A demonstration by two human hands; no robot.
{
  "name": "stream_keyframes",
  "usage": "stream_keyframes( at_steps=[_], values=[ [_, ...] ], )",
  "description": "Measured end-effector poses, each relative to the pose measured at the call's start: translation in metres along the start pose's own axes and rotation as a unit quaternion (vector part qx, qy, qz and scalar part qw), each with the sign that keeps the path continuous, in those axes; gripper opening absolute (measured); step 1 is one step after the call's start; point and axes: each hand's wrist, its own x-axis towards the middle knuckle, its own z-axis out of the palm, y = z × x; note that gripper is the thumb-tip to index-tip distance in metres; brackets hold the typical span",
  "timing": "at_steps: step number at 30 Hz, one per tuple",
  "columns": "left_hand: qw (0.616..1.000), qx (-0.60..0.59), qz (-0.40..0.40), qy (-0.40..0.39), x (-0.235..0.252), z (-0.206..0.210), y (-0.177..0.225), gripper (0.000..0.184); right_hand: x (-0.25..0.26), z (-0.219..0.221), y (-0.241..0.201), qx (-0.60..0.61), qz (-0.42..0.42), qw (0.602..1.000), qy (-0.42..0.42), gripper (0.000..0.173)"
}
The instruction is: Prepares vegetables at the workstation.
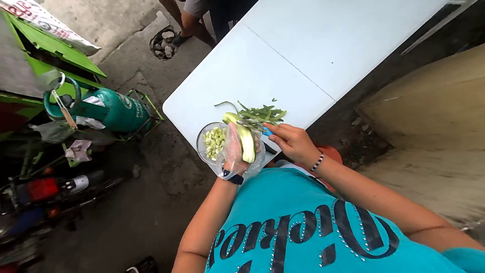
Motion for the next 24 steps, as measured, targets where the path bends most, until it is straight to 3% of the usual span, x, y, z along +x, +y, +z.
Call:
stream_keyframes(
  at_steps=[13, 16, 24],
  values=[
    [0.999, 0.040, 0.005, 0.009, 0.001, -0.005, 0.014, 0.077, -0.011, -0.009, 0.000, 0.004, -0.031, 0.999, -0.018, 0.039],
    [0.999, 0.039, -0.001, 0.019, 0.000, -0.001, 0.008, 0.078, -0.020, -0.006, 0.004, -0.016, -0.006, 1.000, -0.019, 0.041],
    [0.998, 0.050, -0.015, 0.039, -0.004, 0.009, 0.021, 0.074, -0.006, 0.005, 0.010, -0.011, -0.038, 0.999, 0.034, 0.044]
  ],
)
